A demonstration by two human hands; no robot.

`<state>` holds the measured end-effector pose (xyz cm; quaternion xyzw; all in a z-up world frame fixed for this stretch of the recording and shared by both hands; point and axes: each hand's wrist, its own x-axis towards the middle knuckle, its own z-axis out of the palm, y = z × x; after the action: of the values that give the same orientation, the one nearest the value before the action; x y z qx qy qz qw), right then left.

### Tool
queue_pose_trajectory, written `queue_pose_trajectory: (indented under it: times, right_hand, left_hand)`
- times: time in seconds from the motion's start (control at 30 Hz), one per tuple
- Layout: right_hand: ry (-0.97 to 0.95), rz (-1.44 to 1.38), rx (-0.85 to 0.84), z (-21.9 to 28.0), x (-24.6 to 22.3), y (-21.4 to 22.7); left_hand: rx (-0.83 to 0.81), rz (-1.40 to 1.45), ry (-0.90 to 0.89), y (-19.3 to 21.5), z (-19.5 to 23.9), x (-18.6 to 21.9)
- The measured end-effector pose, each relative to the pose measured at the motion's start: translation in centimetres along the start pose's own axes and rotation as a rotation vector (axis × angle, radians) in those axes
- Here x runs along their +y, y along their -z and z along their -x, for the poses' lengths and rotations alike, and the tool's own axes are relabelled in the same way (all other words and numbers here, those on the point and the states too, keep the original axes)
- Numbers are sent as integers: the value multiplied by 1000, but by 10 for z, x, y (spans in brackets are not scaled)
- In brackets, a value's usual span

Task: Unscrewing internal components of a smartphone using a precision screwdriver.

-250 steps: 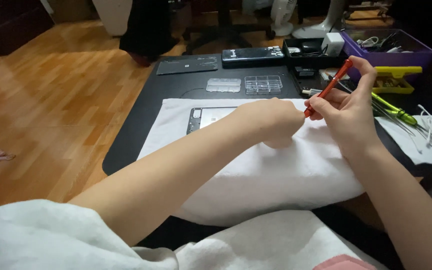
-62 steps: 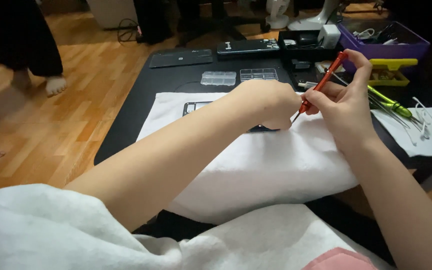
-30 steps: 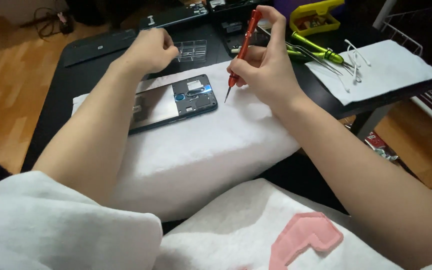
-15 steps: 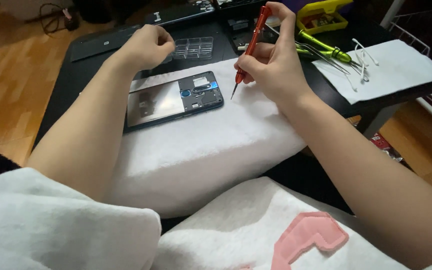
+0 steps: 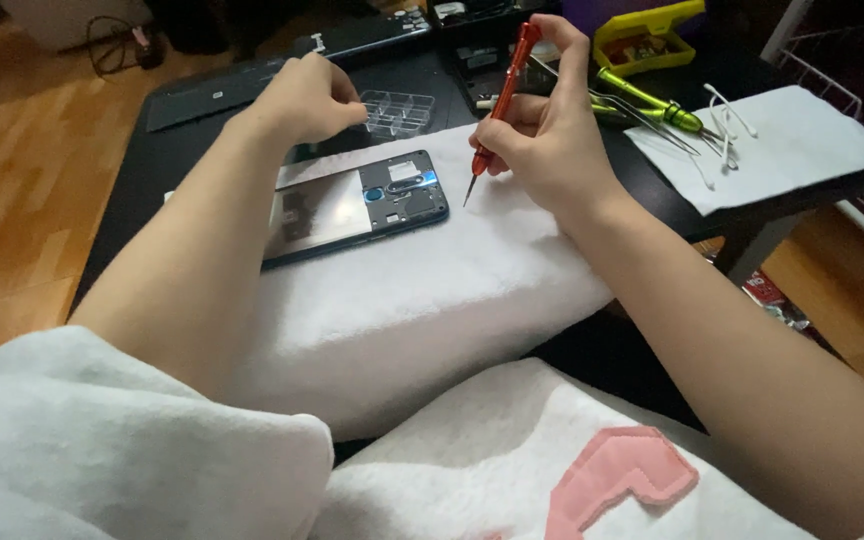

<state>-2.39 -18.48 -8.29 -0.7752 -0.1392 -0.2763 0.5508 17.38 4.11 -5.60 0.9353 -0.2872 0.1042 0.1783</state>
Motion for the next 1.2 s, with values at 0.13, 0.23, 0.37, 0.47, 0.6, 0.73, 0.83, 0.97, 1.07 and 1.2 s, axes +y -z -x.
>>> queue_pose_trajectory:
  times: [0.13, 0.23, 0.37, 0.47, 0.6, 0.73, 0.83, 0.97, 1.07, 1.2]
  right_hand:
    - [-39, -37, 13, -1, -5, -2]
    - [-62, -23, 11, 0, -7, -2]
    - [-66, -6, 1, 1, -12, -2]
    - [-88, 8, 9, 2, -16, -3]
    - [-166, -36, 30, 3, -29, -5]
    - [-127, -69, 16, -1, -24, -3]
    - [23, 86, -58, -13, -20, -7]
    - [263, 155, -81, -44, -5, -22]
    - [373, 239, -111, -58, -4, -34]
    - [416, 338, -166, -64, -6, -40]
  left_hand:
    - [-22, 0, 11, 4, 1, 0]
    - [-51, -6, 47, 7, 7, 5]
    - [-15, 4, 12, 5, 12, 5]
    - [13, 41, 20, 6, 20, 4]
    - [-80, 98, 114, 31, 58, 36]
    - [-13, 58, -12, 3, 41, 6]
    - [58, 50, -63, -3, 42, 11]
    - [72, 199, -21, 10, 58, 28]
    - [56, 245, 99, 20, 79, 41]
    - [38, 251, 185, 11, 96, 44]
